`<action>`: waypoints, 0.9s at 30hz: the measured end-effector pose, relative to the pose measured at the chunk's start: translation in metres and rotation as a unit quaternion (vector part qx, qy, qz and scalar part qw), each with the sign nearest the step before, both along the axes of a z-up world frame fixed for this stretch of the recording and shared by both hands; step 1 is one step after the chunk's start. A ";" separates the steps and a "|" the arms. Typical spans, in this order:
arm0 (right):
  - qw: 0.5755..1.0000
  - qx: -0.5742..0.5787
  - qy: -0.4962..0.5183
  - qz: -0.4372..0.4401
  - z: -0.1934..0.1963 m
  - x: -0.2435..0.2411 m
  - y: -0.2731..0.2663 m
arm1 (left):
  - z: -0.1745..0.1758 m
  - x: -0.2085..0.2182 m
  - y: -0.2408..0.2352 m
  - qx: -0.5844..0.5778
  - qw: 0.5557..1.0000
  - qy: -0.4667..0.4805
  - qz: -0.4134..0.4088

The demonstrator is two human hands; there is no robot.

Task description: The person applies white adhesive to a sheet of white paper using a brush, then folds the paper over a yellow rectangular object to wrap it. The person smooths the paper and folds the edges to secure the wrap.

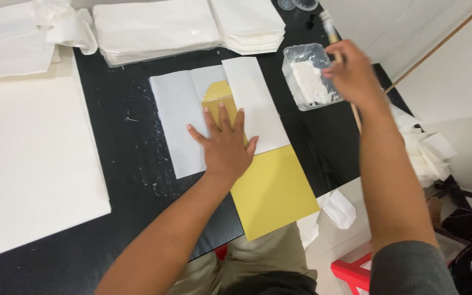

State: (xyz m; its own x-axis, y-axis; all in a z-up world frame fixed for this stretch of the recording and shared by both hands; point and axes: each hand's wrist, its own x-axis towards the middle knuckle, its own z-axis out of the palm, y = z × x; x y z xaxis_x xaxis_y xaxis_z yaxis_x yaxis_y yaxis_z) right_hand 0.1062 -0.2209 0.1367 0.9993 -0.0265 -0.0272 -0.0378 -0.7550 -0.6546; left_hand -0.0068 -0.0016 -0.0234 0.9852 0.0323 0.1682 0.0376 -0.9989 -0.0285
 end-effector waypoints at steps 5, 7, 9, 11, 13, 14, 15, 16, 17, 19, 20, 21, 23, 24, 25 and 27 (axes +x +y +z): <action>0.992 -0.051 -0.062 0.098 -0.053 0.039 -0.017 | 0.001 -0.002 0.000 0.000 1.000 0.014 -0.009; 0.989 -0.025 -0.095 0.114 -0.067 0.050 -0.018 | 0.003 0.000 0.001 0.001 1.000 0.001 -0.009; 0.986 -0.047 -0.112 0.111 -0.071 0.054 -0.016 | 0.001 0.002 0.001 -0.010 1.000 -0.012 -0.019; 0.983 -0.073 -0.120 0.114 -0.075 0.052 -0.013 | -0.002 -0.002 0.001 -0.027 0.999 -0.018 -0.022; 0.989 -0.069 -0.091 0.094 -0.074 0.052 -0.008 | -0.003 -0.002 0.002 -0.015 0.998 -0.050 -0.023; 0.989 -0.069 -0.090 0.095 -0.077 0.053 -0.007 | -0.003 -0.002 0.002 -0.015 0.998 -0.049 -0.022; 0.991 -0.082 -0.070 0.085 -0.079 0.054 -0.006 | -0.003 -0.002 0.002 -0.012 0.998 -0.060 -0.024; 0.991 -0.094 -0.048 0.076 -0.083 0.055 -0.004 | -0.003 -0.003 0.003 -0.009 0.997 -0.070 -0.024; 0.991 -0.093 -0.046 0.078 -0.083 0.055 -0.003 | -0.002 -0.003 0.003 -0.009 0.997 -0.067 -0.023; 0.986 -0.103 -0.076 0.107 -0.085 0.055 -0.003 | -0.002 -0.003 0.002 -0.004 0.998 -0.065 -0.025; 0.986 -0.102 -0.075 0.109 -0.083 0.052 -0.001 | -0.002 -0.004 0.002 -0.003 0.998 -0.063 -0.023; 0.984 -0.108 -0.084 0.114 -0.080 0.049 0.000 | -0.002 -0.004 0.002 0.001 0.998 -0.066 -0.022; 0.982 -0.114 -0.092 0.122 -0.076 0.047 0.004 | -0.002 -0.003 0.003 0.005 0.998 -0.067 -0.019; 0.976 -0.124 -0.132 0.123 -0.075 0.045 0.005 | -0.001 -0.004 0.002 0.019 0.997 -0.075 -0.017; 0.968 -0.133 -0.173 0.124 -0.074 0.043 0.006 | -0.001 -0.005 0.001 0.034 0.996 -0.082 -0.015; 0.940 -0.123 -0.276 0.161 -0.076 0.035 0.016 | 0.003 -0.006 -0.001 0.033 0.995 -0.088 -0.018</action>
State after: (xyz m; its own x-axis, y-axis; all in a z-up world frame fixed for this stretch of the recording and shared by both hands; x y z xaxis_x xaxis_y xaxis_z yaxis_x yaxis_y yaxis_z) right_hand 0.1411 -0.2052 0.0605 0.8170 0.3416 0.4646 0.5119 -0.8005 -0.3117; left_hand -0.0125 -0.0024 -0.0208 0.9403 -0.0199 0.3397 0.0115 -0.9959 -0.0900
